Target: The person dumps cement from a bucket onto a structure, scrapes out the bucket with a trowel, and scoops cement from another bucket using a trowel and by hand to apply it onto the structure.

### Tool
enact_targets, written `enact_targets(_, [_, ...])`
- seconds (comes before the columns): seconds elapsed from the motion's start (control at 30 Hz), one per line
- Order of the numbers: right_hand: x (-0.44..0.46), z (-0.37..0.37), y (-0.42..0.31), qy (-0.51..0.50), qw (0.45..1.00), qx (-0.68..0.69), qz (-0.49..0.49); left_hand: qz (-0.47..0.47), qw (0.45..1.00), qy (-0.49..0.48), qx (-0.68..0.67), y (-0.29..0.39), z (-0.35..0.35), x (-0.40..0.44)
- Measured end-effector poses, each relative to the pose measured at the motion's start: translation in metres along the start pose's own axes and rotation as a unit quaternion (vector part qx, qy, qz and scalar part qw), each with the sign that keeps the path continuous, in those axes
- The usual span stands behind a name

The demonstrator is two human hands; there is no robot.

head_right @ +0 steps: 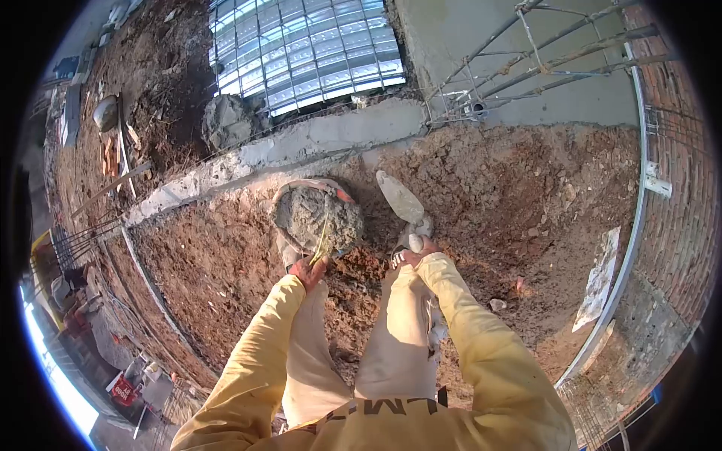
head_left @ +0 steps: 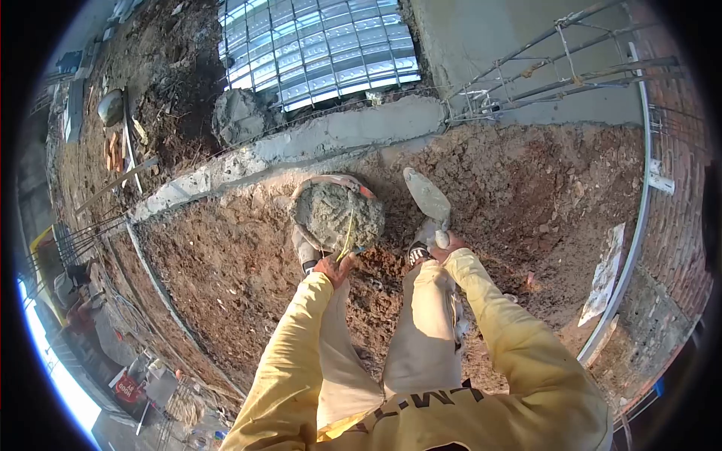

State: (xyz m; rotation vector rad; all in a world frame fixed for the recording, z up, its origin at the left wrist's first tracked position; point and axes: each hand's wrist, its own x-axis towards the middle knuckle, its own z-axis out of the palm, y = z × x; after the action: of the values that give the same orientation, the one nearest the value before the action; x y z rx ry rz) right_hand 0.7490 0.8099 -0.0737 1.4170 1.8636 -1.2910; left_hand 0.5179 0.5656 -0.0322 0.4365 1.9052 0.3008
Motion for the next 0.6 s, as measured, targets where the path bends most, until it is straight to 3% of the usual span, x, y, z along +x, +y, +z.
enact_targets(0.07, [0.007, -0.006, 0.031, -0.003, 0.998, -0.068, 0.007, -0.033, 0.98, 0.103, -0.166, -0.053, 0.016, 0.021])
enact_targets(0.17, [0.02, 0.026, 0.071, -0.027, 0.994, -0.105, -0.03, -0.044, 0.984, 0.127, -0.114, -0.027, -0.031, 0.008])
enact_targets(0.2, [0.02, 0.033, 0.072, -0.039, 0.993, -0.101, -0.036, -0.001, 0.953, 0.249, -0.173, -0.078, -0.003, 0.034])
enact_targets(0.27, [-0.013, 0.027, 0.001, -0.053, 0.986, -0.155, 0.026, 0.026, 0.955, 0.168, -0.243, -0.035, -0.05, 0.017])
enact_targets(0.33, [-0.024, 0.035, -0.04, -0.084, 0.976, -0.195, 0.049, 0.01, 0.942, 0.2, -0.268, -0.047, -0.056, 0.031])
enact_targets(0.43, [-0.03, 0.068, -0.073, -0.088, 0.976, -0.192, 0.058, 0.057, 0.939, 0.237, -0.242, -0.074, -0.071, 0.064])
enact_targets(0.47, [-0.031, 0.078, -0.079, -0.096, 0.971, -0.206, 0.073, 0.012, 0.934, 0.208, -0.289, -0.07, -0.083, 0.065])
enact_targets(0.6, [-0.028, 0.121, -0.086, -0.021, 0.975, -0.208, 0.072, 0.004, 0.936, 0.195, -0.292, -0.082, -0.106, 0.089])
